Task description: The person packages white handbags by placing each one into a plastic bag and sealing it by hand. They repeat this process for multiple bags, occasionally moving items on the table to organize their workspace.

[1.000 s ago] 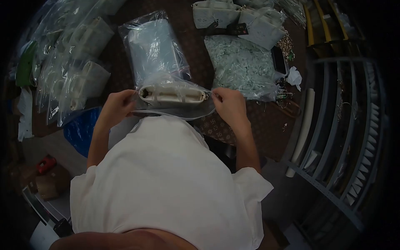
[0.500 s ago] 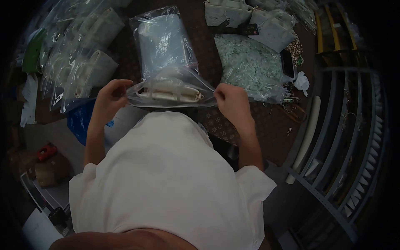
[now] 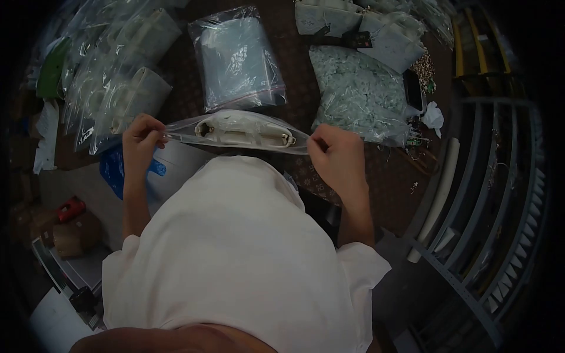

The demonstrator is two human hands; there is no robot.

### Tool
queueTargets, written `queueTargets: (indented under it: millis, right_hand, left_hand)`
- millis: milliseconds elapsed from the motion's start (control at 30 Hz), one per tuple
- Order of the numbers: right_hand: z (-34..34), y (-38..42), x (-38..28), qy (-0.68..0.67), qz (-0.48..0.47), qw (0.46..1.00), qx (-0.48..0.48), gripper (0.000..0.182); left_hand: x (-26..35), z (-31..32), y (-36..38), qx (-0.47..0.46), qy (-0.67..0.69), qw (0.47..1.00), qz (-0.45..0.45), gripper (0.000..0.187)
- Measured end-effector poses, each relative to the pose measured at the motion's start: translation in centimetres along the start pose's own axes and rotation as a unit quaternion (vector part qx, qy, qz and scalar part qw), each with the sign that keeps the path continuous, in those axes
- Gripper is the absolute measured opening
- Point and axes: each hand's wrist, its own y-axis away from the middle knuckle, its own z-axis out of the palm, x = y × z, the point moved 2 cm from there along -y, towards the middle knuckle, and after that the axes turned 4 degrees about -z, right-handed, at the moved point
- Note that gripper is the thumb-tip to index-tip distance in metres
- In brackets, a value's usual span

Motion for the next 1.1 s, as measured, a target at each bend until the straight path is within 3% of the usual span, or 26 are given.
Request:
queueTargets:
  millis: [67,100,167,200,267,400,467,500,567,700,767,833,900,967,1100]
  right_hand:
    - [0.9,-0.2,1.1,-0.024,0.029,0.994,-0.105,0.009]
    - [1.0,-0.3,2.0,-0.024,0.036,0.994,-0.101,0.009]
    - [1.1,-0.8,3.3,-0.152,-0.004,0.972,-0.178,0.013]
    - [1.0,-0.7,3.5,-0.151,0.000,0.973,-0.173,0.013]
    - [1.1,-0.9,3.1,-0.211,-0.112,0.964,-0.117,0.016]
    - [1.8,-1.0,3.7,-0.204,-0.088,0.969,-0.108,0.020]
    - [1.9,-1.2,3.9,-0.156,-0.141,0.975,-0.070,0.015]
    - [2.0,-1.4,4.1,-0.158,-0.141,0.975,-0.067,0.015]
    - [2.0,-1.5,4.0,-0.094,-0.225,0.970,-0.002,0.010]
    - [2.8,-1.4,4.0,-0.114,-0.225,0.966,0.046,0.007]
    - [2.8,-1.2,4.3,-0.131,-0.199,0.971,0.036,0.007]
    - [2.8,-0.9,4.2,-0.138,-0.185,0.972,0.035,0.006]
    - [2.8,-0.7,4.1,-0.146,-0.175,0.973,0.028,0.006]
    - [3.1,-0.7,4.5,-0.164,-0.148,0.975,0.017,0.006]
    - [2.9,-0.4,5.0,-0.178,-0.128,0.975,0.025,0.006]
  left_hand:
    - [-2.2,-0.5,0.1,-0.010,-0.011,0.997,-0.074,0.013]
    - [-3.0,-0.9,0.1,-0.018,-0.013,0.997,-0.074,0.013]
    - [-4.0,-1.4,0.1,-0.024,0.080,0.990,-0.113,0.013]
    - [-3.7,-1.1,0.2,-0.031,0.079,0.990,-0.113,0.013]
    - [-2.5,-0.6,0.4,-0.027,0.106,0.990,-0.087,0.014]
    - [-0.9,0.1,0.7,-0.046,0.100,0.992,-0.057,0.017]
    - [-1.8,-0.6,0.1,-0.043,-0.036,0.998,0.011,0.020]
    - [-2.6,-1.3,-0.3,-0.044,-0.038,0.998,0.012,0.020]
    - [-3.6,-2.7,-1.3,-0.065,-0.167,0.980,0.089,0.024]
    - [-2.1,-2.7,-3.1,-0.094,-0.212,0.969,0.083,0.024]
    - [2.6,-0.5,-2.9,-0.079,-0.339,0.932,0.101,0.029]
    - [6.6,2.9,-2.7,-0.087,-0.313,0.922,0.210,0.038]
    - [8.8,8.0,-2.0,-0.153,-0.324,0.875,0.326,0.044]
    - [8.4,13.5,-1.1,-0.219,-0.364,0.826,0.370,0.043]
    - [5.2,18.1,-2.7,-0.318,-0.323,0.834,0.314,0.024]
